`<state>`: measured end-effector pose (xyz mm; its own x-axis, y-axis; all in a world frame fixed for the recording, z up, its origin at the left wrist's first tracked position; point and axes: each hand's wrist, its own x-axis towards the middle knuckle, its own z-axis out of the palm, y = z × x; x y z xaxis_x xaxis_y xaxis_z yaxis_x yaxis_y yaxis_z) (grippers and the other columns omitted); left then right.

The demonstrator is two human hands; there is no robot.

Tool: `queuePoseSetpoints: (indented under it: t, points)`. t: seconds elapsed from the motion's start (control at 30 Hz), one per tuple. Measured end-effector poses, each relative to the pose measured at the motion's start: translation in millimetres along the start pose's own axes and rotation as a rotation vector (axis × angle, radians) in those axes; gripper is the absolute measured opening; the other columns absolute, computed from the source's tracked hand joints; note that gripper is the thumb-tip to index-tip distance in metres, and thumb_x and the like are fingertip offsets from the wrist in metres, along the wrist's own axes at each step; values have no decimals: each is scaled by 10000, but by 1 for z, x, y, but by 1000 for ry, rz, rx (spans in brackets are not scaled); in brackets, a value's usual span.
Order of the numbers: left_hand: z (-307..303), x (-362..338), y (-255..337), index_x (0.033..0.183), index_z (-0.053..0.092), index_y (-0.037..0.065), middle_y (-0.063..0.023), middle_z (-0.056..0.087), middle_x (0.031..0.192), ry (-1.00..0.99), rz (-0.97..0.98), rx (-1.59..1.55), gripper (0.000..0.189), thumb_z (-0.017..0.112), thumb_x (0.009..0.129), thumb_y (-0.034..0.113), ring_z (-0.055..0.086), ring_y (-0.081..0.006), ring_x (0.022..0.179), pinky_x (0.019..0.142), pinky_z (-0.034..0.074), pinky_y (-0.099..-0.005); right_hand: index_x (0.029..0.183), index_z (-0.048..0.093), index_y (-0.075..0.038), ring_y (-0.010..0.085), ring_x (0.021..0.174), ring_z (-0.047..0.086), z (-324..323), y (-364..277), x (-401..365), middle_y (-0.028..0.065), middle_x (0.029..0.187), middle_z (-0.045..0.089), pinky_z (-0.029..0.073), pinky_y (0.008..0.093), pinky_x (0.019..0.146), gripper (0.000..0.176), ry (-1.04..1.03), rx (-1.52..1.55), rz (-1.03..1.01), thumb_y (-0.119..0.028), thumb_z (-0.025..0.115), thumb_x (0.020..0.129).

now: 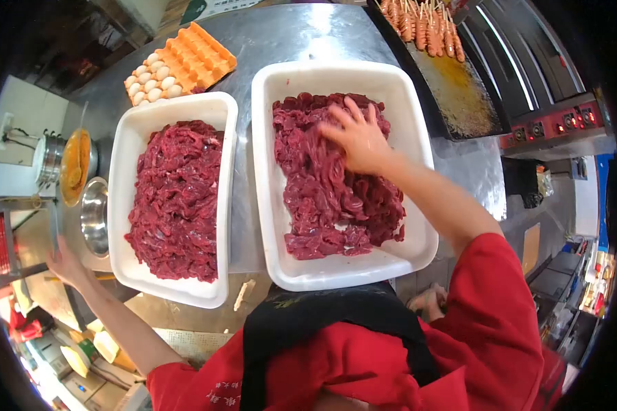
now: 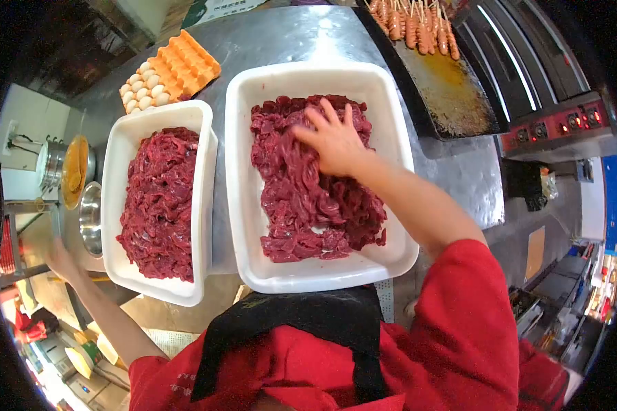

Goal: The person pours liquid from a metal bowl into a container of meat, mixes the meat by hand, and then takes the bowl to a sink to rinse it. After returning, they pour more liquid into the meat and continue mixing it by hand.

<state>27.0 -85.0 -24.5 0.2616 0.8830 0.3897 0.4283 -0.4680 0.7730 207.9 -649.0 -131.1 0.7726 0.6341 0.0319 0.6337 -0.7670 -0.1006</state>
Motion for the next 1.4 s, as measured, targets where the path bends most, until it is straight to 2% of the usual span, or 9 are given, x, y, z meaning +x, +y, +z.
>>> queuePoseSetpoints:
  t: [0.2, 0.33, 0.5, 0.67, 0.73, 0.8, 1.0, 1.23, 1.4]
  points:
    - [136, -229, 196, 1073, 622, 32, -126, 655, 993, -852, 571, -255, 234, 560, 872, 134, 620, -218, 958, 856, 470, -343, 1220, 490, -104, 287, 1152, 492, 0, 29, 81, 91, 1216, 519, 442, 378, 938, 592, -80, 155, -166, -186, 682, 666]
    - [285, -315, 176, 1151, 574, 27, -223, 612, 1076, -1157, 813, -125, 344, 545, 876, 233, 568, -382, 1030, 912, 446, -378, 1281, 472, -113, 315, 1255, 411, -3, 55, 79, 112, 1372, 430, 447, 421, 944, 603, -437, 290, 135, -344, 636, 749]
    - [267, -346, 186, 1165, 573, 16, -218, 630, 1057, -1211, 877, 412, 533, 534, 866, 456, 577, -389, 1013, 915, 443, -404, 1378, 380, -140, 448, 1173, 455, 7, 51, 18, 240, 1340, 429, 363, 461, 1024, 804, -289, 187, 320, -539, 621, 723]
    - [193, -379, 147, 1315, 449, 50, -149, 599, 1155, -1908, -713, -208, 664, 571, 858, 517, 606, -236, 1024, 883, 490, -392, 1248, 527, -74, 400, 1120, 512, 31, 16, -39, 284, 1201, 516, 424, 428, 955, 718, -234, 857, 444, -473, 699, 676]
    - [146, -386, 167, 1306, 439, 82, -156, 583, 1185, -1526, -776, -99, 663, 611, 834, 516, 595, -267, 1048, 884, 485, -475, 1266, 518, -48, 226, 1010, 588, 14, -20, -50, 166, 1142, 594, 480, 329, 866, 498, -230, 1462, 609, -209, 624, 807]
    - [127, -378, 167, 1259, 484, 79, -135, 602, 1154, -1724, -1116, -737, 563, 656, 840, 413, 620, -241, 1006, 847, 527, -429, 1295, 478, -17, 187, 986, 591, 13, -30, -52, 126, 1136, 600, 488, 308, 845, 410, -186, 1572, 726, -155, 516, 911]
    - [111, -331, 212, 1123, 590, 15, -121, 665, 990, -1748, -723, -903, 368, 696, 778, 86, 668, -213, 845, 778, 555, -365, 1270, 481, 2, 206, 995, 615, -68, -27, -35, 131, 1177, 584, 514, 322, 854, 418, 143, 1881, 485, -166, 545, 893]
    - [94, -301, 259, 1019, 662, 13, -68, 679, 939, -1421, -464, -1152, 314, 697, 800, 236, 644, -167, 838, 768, 521, -314, 1152, 575, -9, 115, 884, 594, -130, -39, -30, 58, 1020, 644, 477, 269, 799, 313, 781, 1396, 266, -69, 554, 845]
    - [105, -355, 133, 1164, 545, 12, -108, 577, 1142, -1430, 485, -12, 489, 651, 833, 356, 588, -271, 1015, 863, 488, -397, 1258, 462, -3, 327, 1094, 539, -25, -25, -108, 193, 1181, 544, 403, 385, 979, 627, -192, 604, 549, -54, 617, 653]
